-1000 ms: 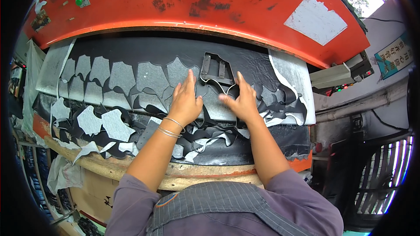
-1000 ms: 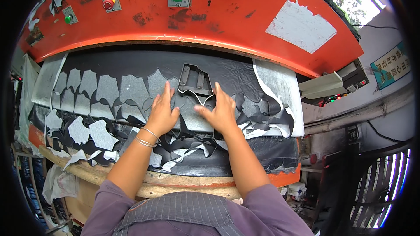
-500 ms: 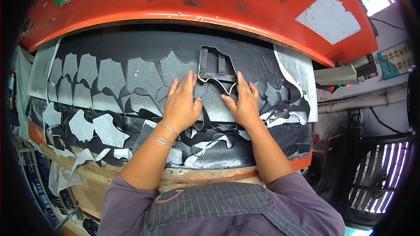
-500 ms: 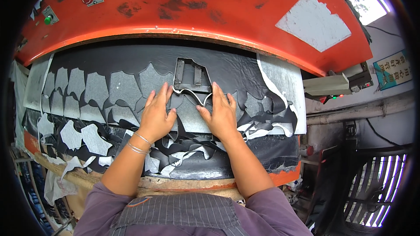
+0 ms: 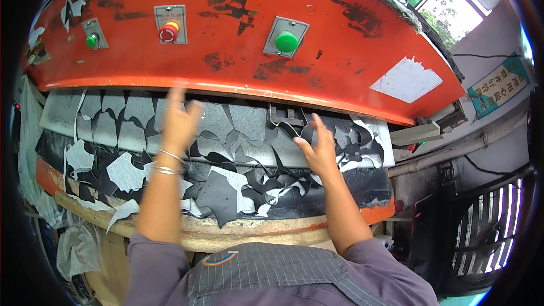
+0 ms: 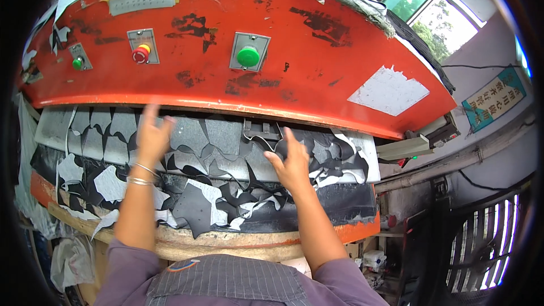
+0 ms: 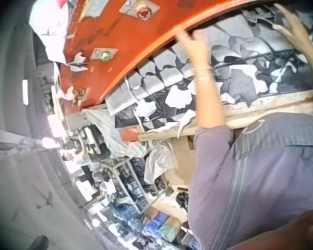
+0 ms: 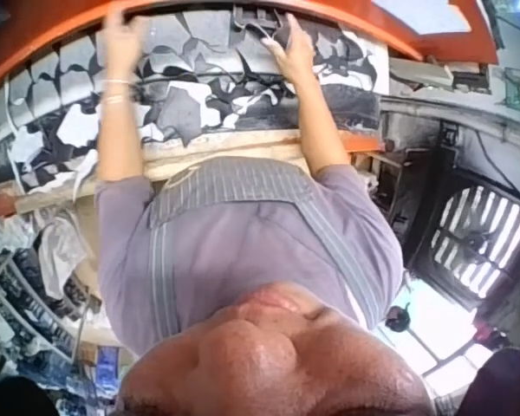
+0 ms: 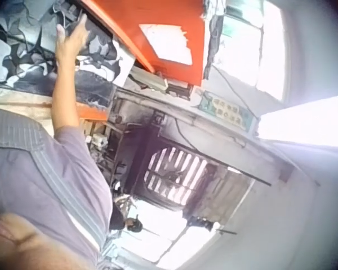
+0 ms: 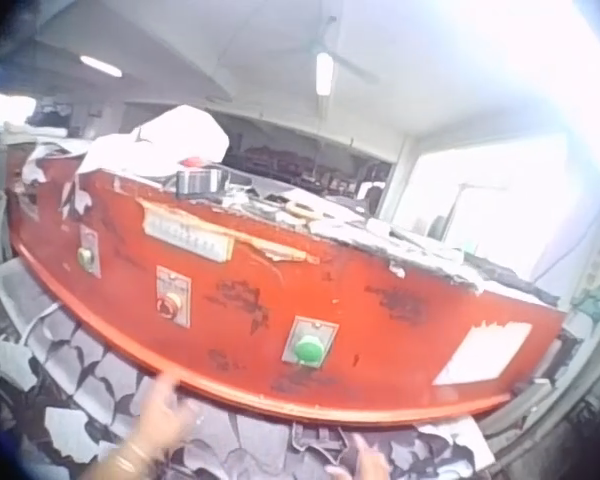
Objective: Cutting shoe component shapes from a material sheet using a die-cutting press machine.
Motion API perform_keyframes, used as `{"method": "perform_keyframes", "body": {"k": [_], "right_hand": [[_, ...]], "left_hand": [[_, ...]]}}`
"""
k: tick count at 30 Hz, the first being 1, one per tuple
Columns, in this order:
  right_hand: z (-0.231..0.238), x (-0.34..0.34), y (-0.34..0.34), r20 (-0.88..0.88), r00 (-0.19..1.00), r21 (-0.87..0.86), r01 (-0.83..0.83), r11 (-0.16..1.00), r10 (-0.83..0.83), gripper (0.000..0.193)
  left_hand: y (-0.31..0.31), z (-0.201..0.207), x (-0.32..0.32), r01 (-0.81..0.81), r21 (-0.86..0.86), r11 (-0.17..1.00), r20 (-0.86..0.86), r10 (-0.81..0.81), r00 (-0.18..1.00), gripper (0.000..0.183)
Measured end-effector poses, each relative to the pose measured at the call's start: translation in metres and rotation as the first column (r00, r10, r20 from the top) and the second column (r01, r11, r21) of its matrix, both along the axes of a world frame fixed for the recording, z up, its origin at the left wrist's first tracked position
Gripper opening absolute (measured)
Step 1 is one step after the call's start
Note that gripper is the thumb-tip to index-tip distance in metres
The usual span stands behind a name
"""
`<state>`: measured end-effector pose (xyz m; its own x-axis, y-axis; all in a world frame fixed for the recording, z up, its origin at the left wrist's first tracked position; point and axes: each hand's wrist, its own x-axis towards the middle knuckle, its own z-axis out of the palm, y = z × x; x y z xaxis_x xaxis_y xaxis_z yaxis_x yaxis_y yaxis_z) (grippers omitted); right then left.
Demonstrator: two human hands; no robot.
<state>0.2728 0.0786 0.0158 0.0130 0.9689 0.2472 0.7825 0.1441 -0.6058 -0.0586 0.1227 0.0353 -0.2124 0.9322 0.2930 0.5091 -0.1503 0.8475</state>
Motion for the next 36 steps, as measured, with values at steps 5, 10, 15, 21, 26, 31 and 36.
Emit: {"method": "perform_keyframes", "body": {"k": [5,10,15,21,26,31,36], "right_hand": [[0.095,-0.073,0.027,-0.346,0.904,0.392,-0.104,0.914,0.251,0.059],[0.147,-0.109,0.074,-0.175,0.983,0.446,0.029,0.895,0.056,0.04],[0.109,-0.102,0.022,-0.301,0.925,0.469,-0.067,0.88,0.231,0.042],[0.04,-0.091,-0.121,0.194,0.731,-0.241,-0.611,0.754,0.654,0.058],[0.004,-0.092,-0.148,0.346,0.746,-0.232,-0.52,0.822,0.57,0.049],[0.013,-0.09,-0.138,0.298,0.798,-0.177,-0.494,0.851,0.524,0.04],[0.041,-0.072,-0.098,0.151,0.581,-0.466,-0.672,0.576,0.8,0.038]], "left_hand": [[0.027,0.04,-0.165,-0.53,0.427,0.733,0.134,0.528,0.839,0.068],[0.032,0.075,-0.218,-0.532,0.522,0.667,0.038,0.605,0.795,0.065],[-0.025,0.068,-0.213,-0.305,0.48,0.822,0.155,0.262,0.952,0.052],[-0.166,0.024,-0.032,0.287,-0.342,0.895,-0.054,-0.324,0.945,0.02],[-0.207,-0.01,0.035,0.332,-0.191,0.924,-0.454,-0.383,0.804,0.016],[-0.193,-0.005,0.047,0.285,-0.133,0.949,-0.481,-0.313,0.819,0.016],[-0.178,0.018,0.036,0.321,-0.374,0.87,-0.419,-0.467,0.778,0.018]]}}
